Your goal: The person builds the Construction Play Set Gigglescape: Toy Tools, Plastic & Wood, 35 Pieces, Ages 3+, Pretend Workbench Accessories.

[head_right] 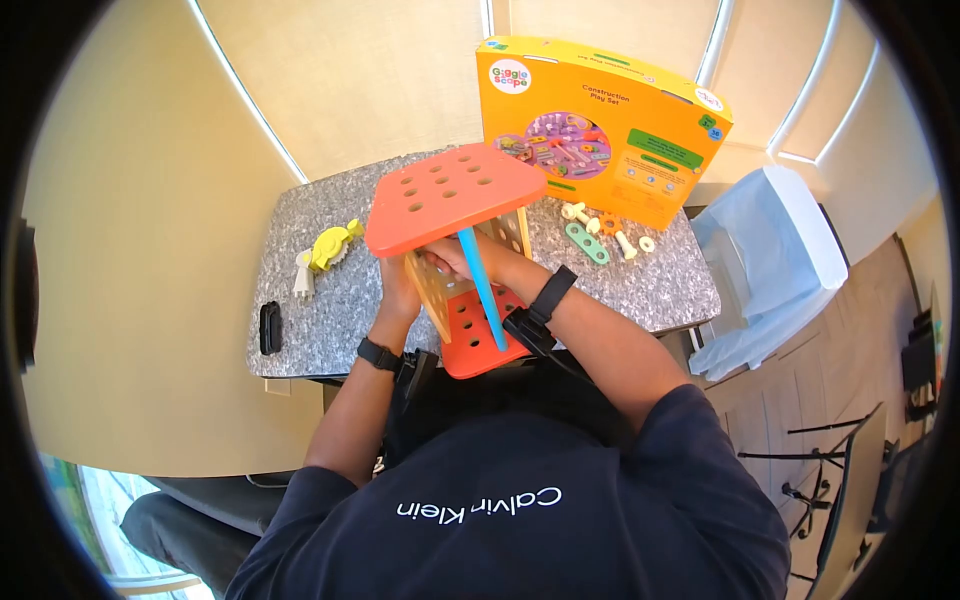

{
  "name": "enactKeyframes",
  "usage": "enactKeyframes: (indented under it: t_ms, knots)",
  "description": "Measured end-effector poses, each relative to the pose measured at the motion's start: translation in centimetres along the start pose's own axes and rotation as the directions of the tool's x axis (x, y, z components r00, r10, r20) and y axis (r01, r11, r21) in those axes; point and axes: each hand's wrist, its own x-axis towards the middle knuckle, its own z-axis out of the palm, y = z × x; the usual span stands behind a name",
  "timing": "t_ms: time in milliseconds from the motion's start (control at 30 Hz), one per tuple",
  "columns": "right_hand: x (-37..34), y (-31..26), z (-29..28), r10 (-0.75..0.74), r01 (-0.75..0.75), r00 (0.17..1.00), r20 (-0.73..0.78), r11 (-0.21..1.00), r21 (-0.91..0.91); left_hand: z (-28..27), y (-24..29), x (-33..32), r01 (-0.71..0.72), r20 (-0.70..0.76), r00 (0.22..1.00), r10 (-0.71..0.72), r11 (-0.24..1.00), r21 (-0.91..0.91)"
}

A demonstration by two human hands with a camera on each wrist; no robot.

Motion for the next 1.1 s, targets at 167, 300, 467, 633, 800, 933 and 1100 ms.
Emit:
enactKeyframes:
  t_ms: [167,300,467,633,800,933,1100]
  knots:
    - [-0.1,0.5,-1.0,0.107,-0.114,0.989,0.1,0.991,0.065,-1.0,-1.0,0.0,0.059,-0.009,0.998,-0.059,0.996,-0.062]
    - [-2.3,-1.3,-1.2,0.226,-0.254,0.959,0.169,0.954,0.162,-1.8,-0.5,0.0,0.006,0.001,1.0,-0.006,1.0,0.026]
    - [-5.0,0.5,-2.6,0.166,-0.222,0.97,0.176,0.898,0.38,1.6,2.0,-0.4,-0.031,-0.163,0.986,0.044,0.996,0.084]
    - [-8.0,-0.1,-2.7,0.089,-0.08,0.996,-0.008,0.93,0.357,1.8,4.1,-0.1,-0.12,-0.131,0.979,0.157,0.96,0.254]
    - [-11.1,1.9,-4.7,0.007,0.013,0.999,-0.046,0.909,0.417,2.1,9.5,0.9,-0.219,-0.092,0.953,0.288,0.868,0.446]
    - [-13.8,3.2,-8.0,0.107,-0.087,0.991,-0.085,0.974,0.208,3.0,11.7,0.6,-0.263,0.001,0.924,0.382,0.635,0.726]
    - [-15.9,3.2,-9.9,0.029,0.055,0.987,-0.159,0.865,0.499,3.9,10.7,0.0,-0.248,0.198,0.892,0.406,0.074,0.966]
